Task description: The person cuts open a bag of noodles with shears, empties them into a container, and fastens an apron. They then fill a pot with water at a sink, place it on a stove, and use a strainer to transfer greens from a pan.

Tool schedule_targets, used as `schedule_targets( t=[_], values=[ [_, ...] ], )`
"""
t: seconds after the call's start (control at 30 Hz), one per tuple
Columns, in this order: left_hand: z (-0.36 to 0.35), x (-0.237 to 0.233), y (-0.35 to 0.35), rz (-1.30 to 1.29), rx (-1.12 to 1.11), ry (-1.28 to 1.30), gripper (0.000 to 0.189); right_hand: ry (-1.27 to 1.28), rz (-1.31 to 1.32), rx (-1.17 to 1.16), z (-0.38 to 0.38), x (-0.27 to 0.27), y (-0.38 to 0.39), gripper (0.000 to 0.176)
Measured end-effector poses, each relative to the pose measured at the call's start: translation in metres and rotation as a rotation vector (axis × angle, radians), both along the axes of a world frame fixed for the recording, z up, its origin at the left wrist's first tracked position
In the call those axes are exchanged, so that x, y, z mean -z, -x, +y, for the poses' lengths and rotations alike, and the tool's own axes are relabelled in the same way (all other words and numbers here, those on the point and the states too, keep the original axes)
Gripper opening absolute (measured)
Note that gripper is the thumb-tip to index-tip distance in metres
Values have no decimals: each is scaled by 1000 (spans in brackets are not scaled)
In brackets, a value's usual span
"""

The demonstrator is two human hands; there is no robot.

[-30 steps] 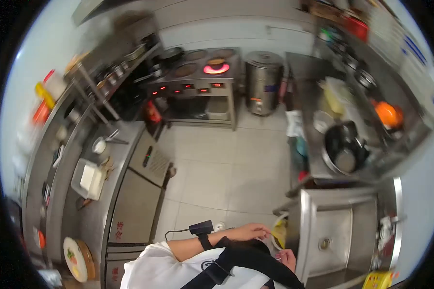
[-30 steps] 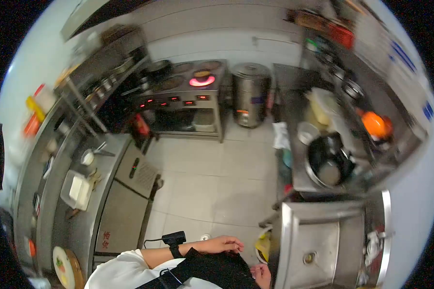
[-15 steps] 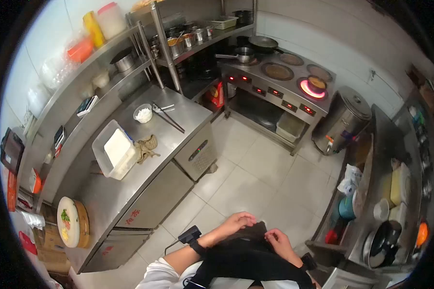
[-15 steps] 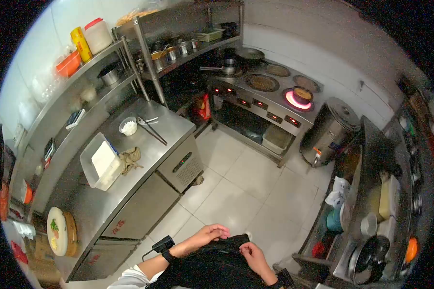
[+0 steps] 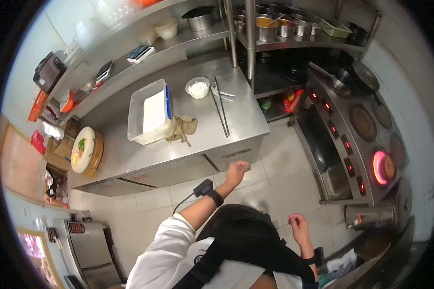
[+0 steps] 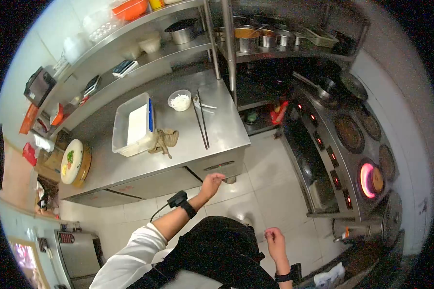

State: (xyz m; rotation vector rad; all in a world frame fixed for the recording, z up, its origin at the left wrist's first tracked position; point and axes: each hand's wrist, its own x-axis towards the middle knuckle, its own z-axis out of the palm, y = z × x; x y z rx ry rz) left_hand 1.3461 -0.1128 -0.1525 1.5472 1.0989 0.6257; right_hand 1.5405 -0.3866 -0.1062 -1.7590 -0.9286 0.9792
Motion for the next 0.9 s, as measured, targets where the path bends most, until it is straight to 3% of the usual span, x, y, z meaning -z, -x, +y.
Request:
schedule_targets(
  t=[0.03,0.1,0.2,0.23,0.33,0.4,0.47,0.5,0.53,0.6,0.63,0.7,0.73,0.77,0.87,0.9],
  values=[
    [20,12,-4,10,-21,3,19,23,-19,-32,13,-3,-17,7],
    [59,33,-11,333,-296,-513,25,20,-30,-89,41,-1,-45,7],
    [111,31,-20,491,-538,-325,35,27,-59,-172,90,-12,-67,6],
    [128,29,-22,580,-536,-268,47,47,-62,-198,105,-17,-69,6],
    [165,26,-31,704,-630,-190,49,20,17,-202,146,-25,-67,6],
    [191,28,-33,744,-596,-134,51,-9,-32,-239,175,-31,-66,6],
    [202,50,-26,830,-470,-326,46,11,-75,-286,189,-40,-67,7],
    [213,48,-27,803,-502,-199,33,14,-34,-284,202,-43,-66,7],
    [220,45,-23,808,-501,-178,33,9,10,-281,217,-44,-67,8],
    [220,16,-10,951,-10,-184,20,40,-16,-314,240,-47,-71,8],
    [246,126,12,749,-50,-210,24,39,-14,-349,255,-48,-74,8],
    [213,62,-11,315,-184,-231,20,-23,-96,-420,293,-50,-74,8],
    [189,19,-30,-95,-314,348,18,-82,-182,-457,315,-51,-72,9],
    [163,-28,-51,-204,-373,338,17,-223,-350,-464,341,-62,-60,12],
    [128,-107,-82,-396,-5,497,13,-579,-760,-612,413,-78,-32,11],
    [126,-108,-87,-511,115,563,14,-581,-743,-633,429,-75,-27,11]
  ],
)
